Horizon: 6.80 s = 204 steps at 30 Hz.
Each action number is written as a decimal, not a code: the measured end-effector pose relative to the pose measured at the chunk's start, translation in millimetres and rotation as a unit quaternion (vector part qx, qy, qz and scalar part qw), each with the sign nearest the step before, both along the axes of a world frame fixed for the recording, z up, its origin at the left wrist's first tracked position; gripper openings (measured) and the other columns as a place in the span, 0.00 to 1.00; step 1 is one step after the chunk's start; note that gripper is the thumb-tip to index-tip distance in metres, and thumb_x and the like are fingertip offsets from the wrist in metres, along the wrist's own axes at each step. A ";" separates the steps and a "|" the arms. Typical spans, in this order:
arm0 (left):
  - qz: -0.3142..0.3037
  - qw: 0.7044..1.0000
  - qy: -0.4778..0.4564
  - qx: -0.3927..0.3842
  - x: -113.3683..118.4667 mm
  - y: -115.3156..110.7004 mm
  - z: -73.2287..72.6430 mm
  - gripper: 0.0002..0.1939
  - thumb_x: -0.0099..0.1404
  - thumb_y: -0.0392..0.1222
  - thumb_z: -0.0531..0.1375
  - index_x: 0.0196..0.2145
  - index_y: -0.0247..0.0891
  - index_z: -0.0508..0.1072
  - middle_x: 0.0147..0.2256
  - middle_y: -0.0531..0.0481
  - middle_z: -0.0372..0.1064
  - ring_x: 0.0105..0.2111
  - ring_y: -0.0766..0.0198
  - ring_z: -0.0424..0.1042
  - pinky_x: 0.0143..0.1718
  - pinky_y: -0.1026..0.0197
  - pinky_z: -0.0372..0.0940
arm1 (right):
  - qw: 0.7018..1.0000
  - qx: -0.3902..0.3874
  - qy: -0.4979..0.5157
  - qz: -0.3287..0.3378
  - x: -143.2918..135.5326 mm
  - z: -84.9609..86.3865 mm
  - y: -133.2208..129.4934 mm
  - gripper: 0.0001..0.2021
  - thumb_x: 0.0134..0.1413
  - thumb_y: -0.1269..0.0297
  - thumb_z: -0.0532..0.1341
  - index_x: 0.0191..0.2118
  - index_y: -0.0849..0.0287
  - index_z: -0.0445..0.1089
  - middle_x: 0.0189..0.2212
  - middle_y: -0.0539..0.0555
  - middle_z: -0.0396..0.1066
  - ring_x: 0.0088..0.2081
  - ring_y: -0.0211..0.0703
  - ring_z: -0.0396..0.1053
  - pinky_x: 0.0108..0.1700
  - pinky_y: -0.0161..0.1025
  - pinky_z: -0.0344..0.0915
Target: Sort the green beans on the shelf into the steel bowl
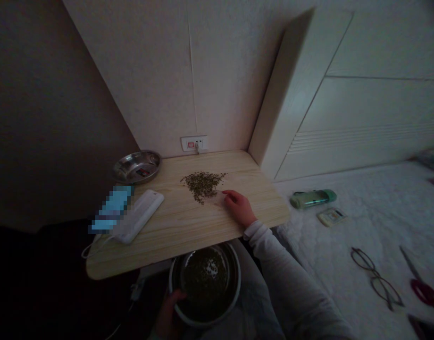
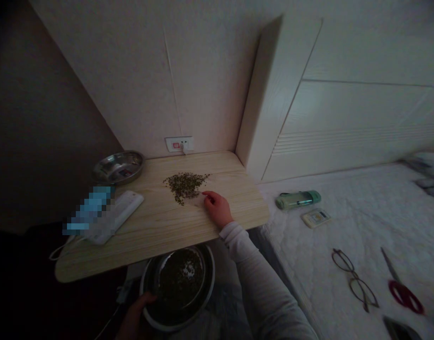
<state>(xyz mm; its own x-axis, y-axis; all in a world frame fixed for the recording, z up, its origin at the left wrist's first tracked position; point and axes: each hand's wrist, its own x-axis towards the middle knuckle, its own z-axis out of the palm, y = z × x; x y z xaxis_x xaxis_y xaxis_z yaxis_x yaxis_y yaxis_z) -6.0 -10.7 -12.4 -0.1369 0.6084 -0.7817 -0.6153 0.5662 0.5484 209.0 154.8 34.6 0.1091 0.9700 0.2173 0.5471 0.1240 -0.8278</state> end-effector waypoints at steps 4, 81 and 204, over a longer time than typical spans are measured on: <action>-0.004 0.999 -0.003 -0.050 -0.7 5.7 -6.2 0.09 0.46 0.28 0.55 0.15 0.35 0.70 0.18 0.47 0.71 0.21 0.60 0.70 0.30 0.57 0.65 | 1.000 -0.004 0.008 0.010 1.0 0.4 -0.8 0.14 0.45 0.66 0.51 0.38 0.59 0.69 0.27 0.51 0.68 0.28 0.37 0.62 0.33 0.35 0.58; 0.059 0.995 0.007 -0.075 4.8 39.9 -13.9 0.11 0.47 0.27 0.53 0.14 0.36 0.69 0.16 0.50 0.70 0.30 0.58 0.72 0.38 0.55 0.65 | 0.993 -0.032 0.058 0.097 0.3 8.8 -16.0 0.11 0.44 0.68 0.52 0.35 0.60 0.68 0.23 0.49 0.65 0.25 0.34 0.61 0.29 0.32 0.59; 0.071 0.992 -0.022 -0.103 13.9 48.4 7.1 0.13 0.49 0.27 0.52 0.13 0.34 0.70 0.17 0.45 0.71 0.33 0.55 0.72 0.39 0.55 0.65 | 0.984 -0.009 -0.014 0.180 -24.4 15.9 -26.1 0.11 0.49 0.68 0.52 0.39 0.61 0.66 0.27 0.52 0.68 0.29 0.36 0.64 0.33 0.34 0.61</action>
